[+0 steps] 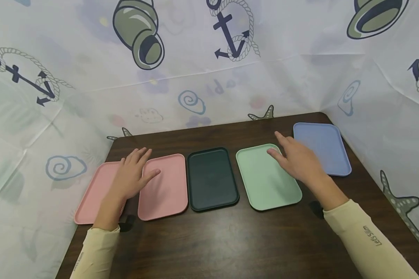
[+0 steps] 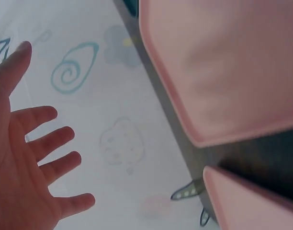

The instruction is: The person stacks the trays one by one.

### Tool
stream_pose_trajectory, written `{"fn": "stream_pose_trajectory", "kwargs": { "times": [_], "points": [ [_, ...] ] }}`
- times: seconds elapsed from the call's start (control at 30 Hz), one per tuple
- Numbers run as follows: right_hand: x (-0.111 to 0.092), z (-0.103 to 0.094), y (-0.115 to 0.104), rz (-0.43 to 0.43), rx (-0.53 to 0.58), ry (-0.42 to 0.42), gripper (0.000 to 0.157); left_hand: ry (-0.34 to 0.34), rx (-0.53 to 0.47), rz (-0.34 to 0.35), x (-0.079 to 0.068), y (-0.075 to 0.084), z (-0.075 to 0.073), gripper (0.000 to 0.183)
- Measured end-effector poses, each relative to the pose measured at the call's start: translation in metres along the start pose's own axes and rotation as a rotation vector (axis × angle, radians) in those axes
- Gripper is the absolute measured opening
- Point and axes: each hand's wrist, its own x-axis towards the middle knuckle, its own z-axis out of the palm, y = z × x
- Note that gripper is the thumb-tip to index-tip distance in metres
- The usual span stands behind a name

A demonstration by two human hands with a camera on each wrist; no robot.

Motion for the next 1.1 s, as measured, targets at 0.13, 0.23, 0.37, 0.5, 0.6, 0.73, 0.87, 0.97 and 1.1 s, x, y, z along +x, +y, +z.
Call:
{"fn": "stream_pose_trajectory", "kwargs": {
  "times": [0.13,0.23,0.37,0.5,0.6,0.73,0.87,0.97,1.1],
  "points": [
    [-0.004,0.023,-0.020,0.032,0.109,-0.047,0.067,-0.005,-0.011,0.016,0.006,0.011,0.010,0.076],
    [-0.009,0.042,-0.037,0.053,0.182,-0.109,0.059,-0.022,-0.027,0.013,0.014,0.020,0.018,0.072],
    [-0.014,0.069,-0.056,0.074,0.270,-0.201,0.043,-0.058,-0.049,0.002,0.028,0.031,0.029,0.066],
    [-0.019,0.094,-0.069,0.101,0.297,-0.252,0.031,-0.106,-0.055,-0.006,0.046,0.038,0.044,0.061],
    [-0.023,0.109,-0.075,0.146,0.286,-0.273,0.031,-0.151,-0.054,-0.016,0.060,0.041,0.057,0.060],
    [-0.028,0.121,-0.080,0.214,0.265,-0.283,0.041,-0.211,-0.045,-0.028,0.078,0.046,0.073,0.060],
    [-0.030,0.128,-0.084,0.244,0.248,-0.277,0.049,-0.246,-0.045,-0.051,0.090,0.048,0.084,0.058],
    [-0.031,0.133,-0.086,0.260,0.245,-0.272,0.051,-0.254,-0.055,-0.071,0.096,0.048,0.089,0.053],
    [-0.032,0.138,-0.087,0.272,0.232,-0.262,0.052,-0.255,-0.063,-0.069,0.101,0.048,0.094,0.046]
  ]
}}
